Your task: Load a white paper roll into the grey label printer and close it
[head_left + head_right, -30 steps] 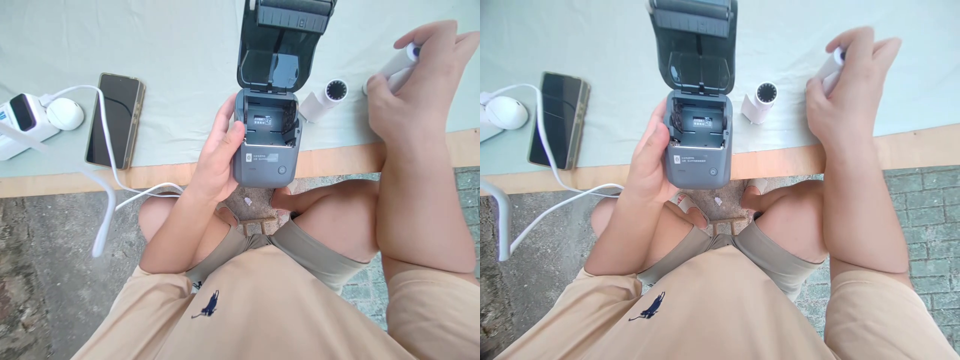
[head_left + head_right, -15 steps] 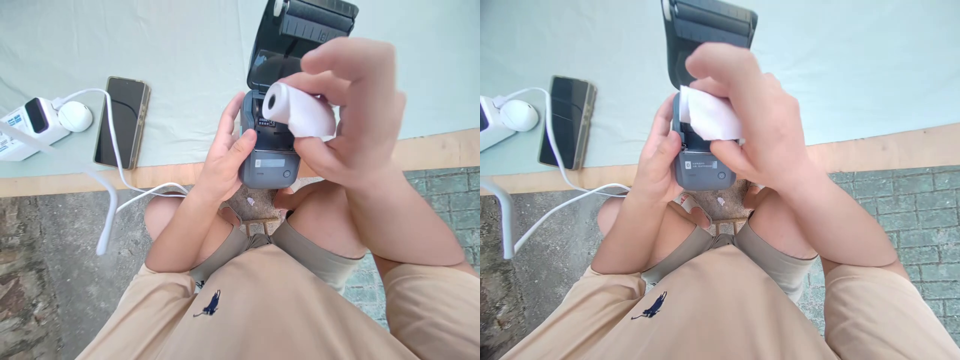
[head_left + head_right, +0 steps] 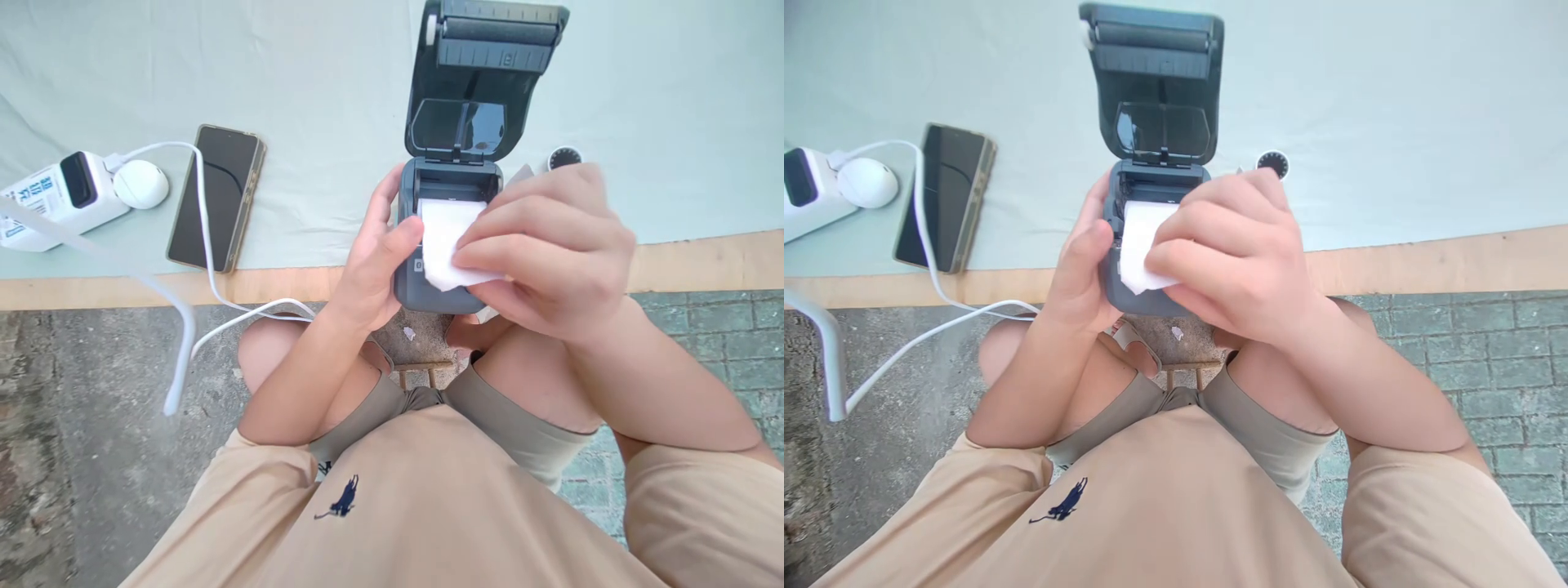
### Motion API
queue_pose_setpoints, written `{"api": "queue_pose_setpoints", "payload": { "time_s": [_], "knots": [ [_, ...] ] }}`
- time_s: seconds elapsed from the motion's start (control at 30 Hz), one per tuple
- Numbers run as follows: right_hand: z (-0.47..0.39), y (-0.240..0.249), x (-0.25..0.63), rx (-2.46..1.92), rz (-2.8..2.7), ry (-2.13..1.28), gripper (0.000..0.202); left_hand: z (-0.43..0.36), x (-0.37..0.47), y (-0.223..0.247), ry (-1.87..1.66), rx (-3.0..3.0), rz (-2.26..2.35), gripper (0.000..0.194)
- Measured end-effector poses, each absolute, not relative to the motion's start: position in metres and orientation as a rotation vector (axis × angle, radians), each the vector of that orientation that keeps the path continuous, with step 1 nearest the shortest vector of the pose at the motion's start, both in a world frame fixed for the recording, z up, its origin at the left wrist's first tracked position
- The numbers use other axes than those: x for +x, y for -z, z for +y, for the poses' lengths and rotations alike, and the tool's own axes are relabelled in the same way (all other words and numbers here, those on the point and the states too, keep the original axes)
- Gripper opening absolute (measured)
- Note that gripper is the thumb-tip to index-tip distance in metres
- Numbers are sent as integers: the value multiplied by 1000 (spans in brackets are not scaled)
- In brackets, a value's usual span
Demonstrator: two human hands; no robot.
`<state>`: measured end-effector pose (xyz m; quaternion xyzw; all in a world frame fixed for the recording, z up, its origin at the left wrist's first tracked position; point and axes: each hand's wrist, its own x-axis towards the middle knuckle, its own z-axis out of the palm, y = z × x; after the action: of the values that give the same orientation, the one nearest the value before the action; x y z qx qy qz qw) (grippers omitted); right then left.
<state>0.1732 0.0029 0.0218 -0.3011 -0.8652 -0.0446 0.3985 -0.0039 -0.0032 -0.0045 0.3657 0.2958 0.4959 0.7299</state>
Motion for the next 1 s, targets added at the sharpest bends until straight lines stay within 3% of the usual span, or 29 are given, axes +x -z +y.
{"api": "queue_pose_setpoints", "payload": {
  "time_s": [0.1, 0.2, 0.3, 0.37, 0.53, 0.67, 0.9, 1.0],
  "knots": [
    [3, -22, 171, -704, -2190, -10, 20, -5, -5, 4, -1043, 842, 687, 62],
    [7, -26, 177, -787, -1999, -94, 15, -6, -7, 4, -990, 896, 743, 76],
    [11, -31, 185, -1011, -1933, -196, 51, -5, -8, 4, -980, 955, 727, 96],
    [14, -31, 188, -1054, -1972, -222, 59, -5, -9, 4, -964, 973, 722, 105],
    [18, -26, 190, -920, -2010, 72, 35, -4, -7, 4, -970, 977, 720, 105],
    [16, -25, 189, -870, -2059, -32, 17, -2, -7, 10, -997, 988, 698, 111],
    [12, -24, 191, -829, -2183, -117, 12, -1, -9, 12, -979, 1022, 673, 113],
    [10, -25, 189, -797, -2180, -108, 13, -3, -8, 6, -1011, 973, 657, 94]
  ]
}}
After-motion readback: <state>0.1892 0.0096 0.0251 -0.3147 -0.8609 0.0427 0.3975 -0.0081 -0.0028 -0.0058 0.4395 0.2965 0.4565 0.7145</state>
